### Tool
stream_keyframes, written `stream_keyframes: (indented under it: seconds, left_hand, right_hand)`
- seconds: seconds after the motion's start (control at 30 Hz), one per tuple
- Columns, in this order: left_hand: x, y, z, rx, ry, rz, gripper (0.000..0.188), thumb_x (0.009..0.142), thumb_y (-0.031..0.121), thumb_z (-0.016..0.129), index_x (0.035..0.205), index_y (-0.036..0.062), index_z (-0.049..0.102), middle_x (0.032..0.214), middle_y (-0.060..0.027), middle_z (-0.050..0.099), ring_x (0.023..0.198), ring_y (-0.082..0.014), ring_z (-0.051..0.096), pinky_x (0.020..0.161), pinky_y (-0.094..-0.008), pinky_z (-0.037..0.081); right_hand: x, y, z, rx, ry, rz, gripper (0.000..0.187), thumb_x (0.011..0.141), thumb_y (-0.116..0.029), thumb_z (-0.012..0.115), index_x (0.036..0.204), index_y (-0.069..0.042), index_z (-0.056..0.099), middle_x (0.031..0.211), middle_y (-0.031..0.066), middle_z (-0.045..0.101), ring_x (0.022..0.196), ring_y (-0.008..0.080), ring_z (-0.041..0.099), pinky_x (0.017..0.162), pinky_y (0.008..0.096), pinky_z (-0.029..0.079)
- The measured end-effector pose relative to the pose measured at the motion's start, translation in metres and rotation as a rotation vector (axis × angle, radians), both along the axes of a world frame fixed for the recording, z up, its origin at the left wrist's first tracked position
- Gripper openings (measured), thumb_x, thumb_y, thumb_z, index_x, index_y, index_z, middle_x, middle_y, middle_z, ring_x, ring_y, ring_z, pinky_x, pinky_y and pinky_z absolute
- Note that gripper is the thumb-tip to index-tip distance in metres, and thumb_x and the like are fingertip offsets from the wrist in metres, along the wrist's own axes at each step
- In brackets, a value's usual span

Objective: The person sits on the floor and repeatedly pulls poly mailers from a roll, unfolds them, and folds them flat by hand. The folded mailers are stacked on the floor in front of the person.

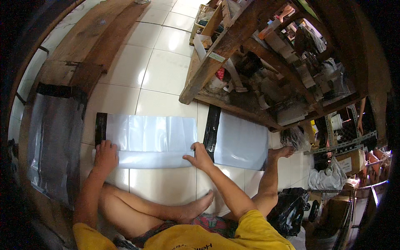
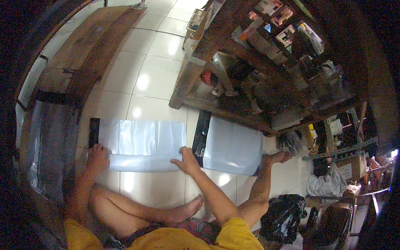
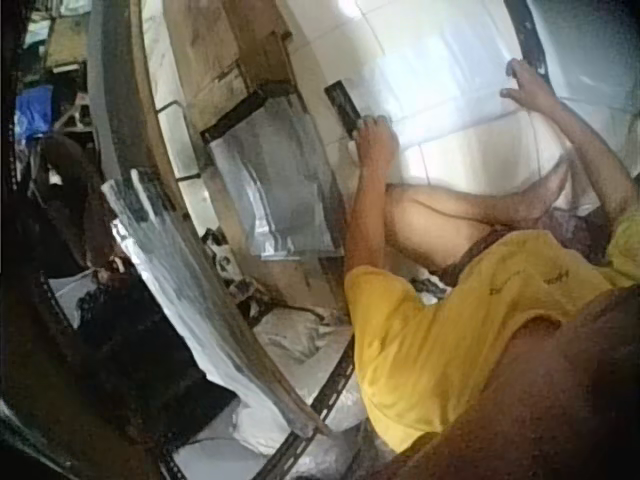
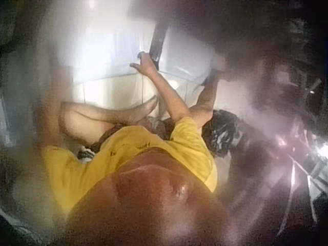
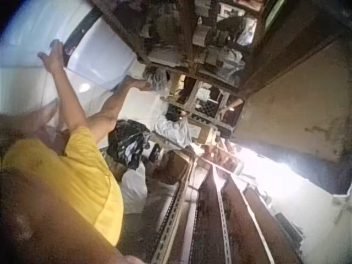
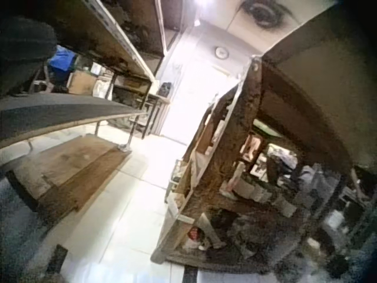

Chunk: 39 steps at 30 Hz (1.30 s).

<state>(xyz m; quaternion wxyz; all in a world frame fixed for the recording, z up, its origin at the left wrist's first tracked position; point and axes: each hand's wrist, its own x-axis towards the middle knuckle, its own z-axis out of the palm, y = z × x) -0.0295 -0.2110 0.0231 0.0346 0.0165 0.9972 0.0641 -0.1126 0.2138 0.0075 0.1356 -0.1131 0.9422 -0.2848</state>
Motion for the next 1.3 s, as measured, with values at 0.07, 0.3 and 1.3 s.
stream_keyframes:
  seconds: [0.07,0.3,1.3]
  left_hand:
    - [0.009,0.016,0.015,0.097,-0.030,-0.181,0.035,0.077,0.021,0.073,0.106,0.0023,0.065,0.115,-0.0201,0.061,0.110,-0.0371,0.056,0.100,-0.0520,0.043]
    - [0.014,0.060,-0.007,-0.122,0.102,-0.323,0.040,0.075,0.026,0.076,0.103,0.0007,0.065,0.108,-0.0214,0.062,0.106,-0.0370,0.058,0.095,-0.0522,0.047]
    - [-0.155,0.084,0.017,-0.018,-0.117,-0.422,0.068,0.069,0.037,0.085,0.122,0.0046,0.058,0.119,-0.0149,0.063,0.120,-0.0309,0.055,0.100,-0.0476,0.045]
  right_hand:
    - [0.015,-0.011,0.007,0.085,0.200,0.029,0.050,0.083,-0.034,0.083,0.114,-0.002,0.059,0.118,0.0202,0.057,0.104,0.0354,0.057,0.088,0.0430,0.049]
    - [0.030,-0.018,0.029,0.251,0.432,0.498,0.057,0.082,-0.025,0.076,0.132,-0.003,0.058,0.126,0.0222,0.056,0.117,0.0388,0.054,0.100,0.0517,0.044]
    - [-0.125,-0.084,0.027,0.050,0.355,0.715,0.044,0.085,-0.028,0.074,0.117,-0.003,0.057,0.118,0.0173,0.058,0.108,0.0365,0.059,0.091,0.0500,0.049]
